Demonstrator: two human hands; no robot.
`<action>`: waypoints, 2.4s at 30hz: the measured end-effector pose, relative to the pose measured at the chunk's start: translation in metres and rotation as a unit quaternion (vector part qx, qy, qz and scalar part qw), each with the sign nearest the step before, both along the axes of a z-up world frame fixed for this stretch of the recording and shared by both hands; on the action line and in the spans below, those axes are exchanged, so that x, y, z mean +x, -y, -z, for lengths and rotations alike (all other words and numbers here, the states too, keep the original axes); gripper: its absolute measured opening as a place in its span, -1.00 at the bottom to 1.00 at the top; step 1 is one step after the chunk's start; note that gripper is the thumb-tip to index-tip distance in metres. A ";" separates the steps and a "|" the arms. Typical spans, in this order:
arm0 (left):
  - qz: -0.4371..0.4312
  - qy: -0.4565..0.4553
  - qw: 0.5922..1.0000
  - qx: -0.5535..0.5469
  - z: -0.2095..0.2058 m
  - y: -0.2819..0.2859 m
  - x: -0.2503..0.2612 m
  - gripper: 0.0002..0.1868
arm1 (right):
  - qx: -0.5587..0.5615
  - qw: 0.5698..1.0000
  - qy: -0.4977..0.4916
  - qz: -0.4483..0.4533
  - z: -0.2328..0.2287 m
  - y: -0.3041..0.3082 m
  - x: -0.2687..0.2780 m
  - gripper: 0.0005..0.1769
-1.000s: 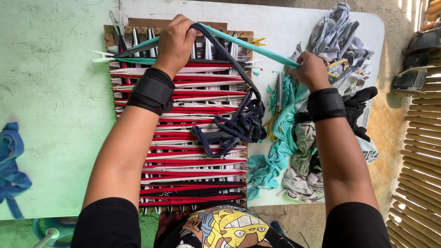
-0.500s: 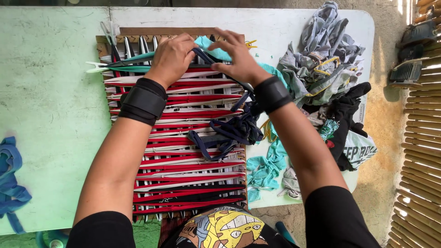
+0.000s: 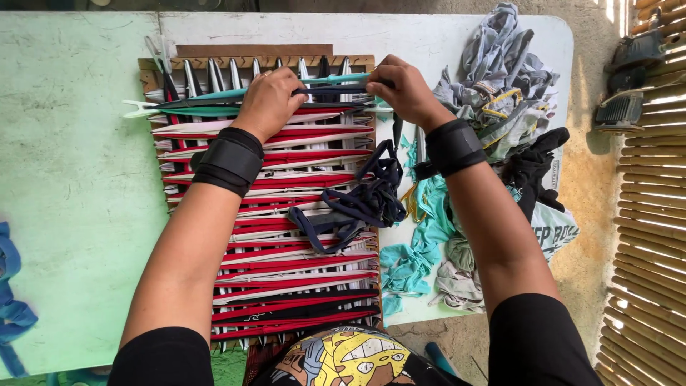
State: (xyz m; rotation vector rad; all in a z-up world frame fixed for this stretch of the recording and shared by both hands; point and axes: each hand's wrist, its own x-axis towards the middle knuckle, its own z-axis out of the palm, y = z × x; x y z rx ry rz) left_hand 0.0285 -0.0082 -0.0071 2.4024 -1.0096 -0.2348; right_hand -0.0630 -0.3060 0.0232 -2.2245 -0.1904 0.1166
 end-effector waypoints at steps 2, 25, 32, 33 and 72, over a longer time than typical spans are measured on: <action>-0.008 -0.028 1.000 -0.012 0.005 0.001 0.000 -0.78 | -0.032 0.999 0.034 -0.002 0.003 0.009 -0.003 -0.82; 0.096 0.085 0.989 -0.075 0.039 0.135 -0.017 -0.63 | -0.119 0.980 -0.011 0.159 0.066 0.014 -0.008 -0.82; 0.050 -0.024 0.998 0.017 0.019 0.159 -0.016 -0.81 | -0.120 0.977 0.001 0.174 0.062 0.019 -0.016 -0.78; 0.043 -0.040 0.998 0.036 0.018 0.161 -0.018 -0.83 | -0.125 0.976 -0.006 0.177 0.060 0.019 -0.017 -0.76; -0.051 0.023 0.984 0.170 0.070 0.178 -0.008 -0.86 | -0.191 0.972 0.070 0.117 0.072 0.040 -0.026 -0.78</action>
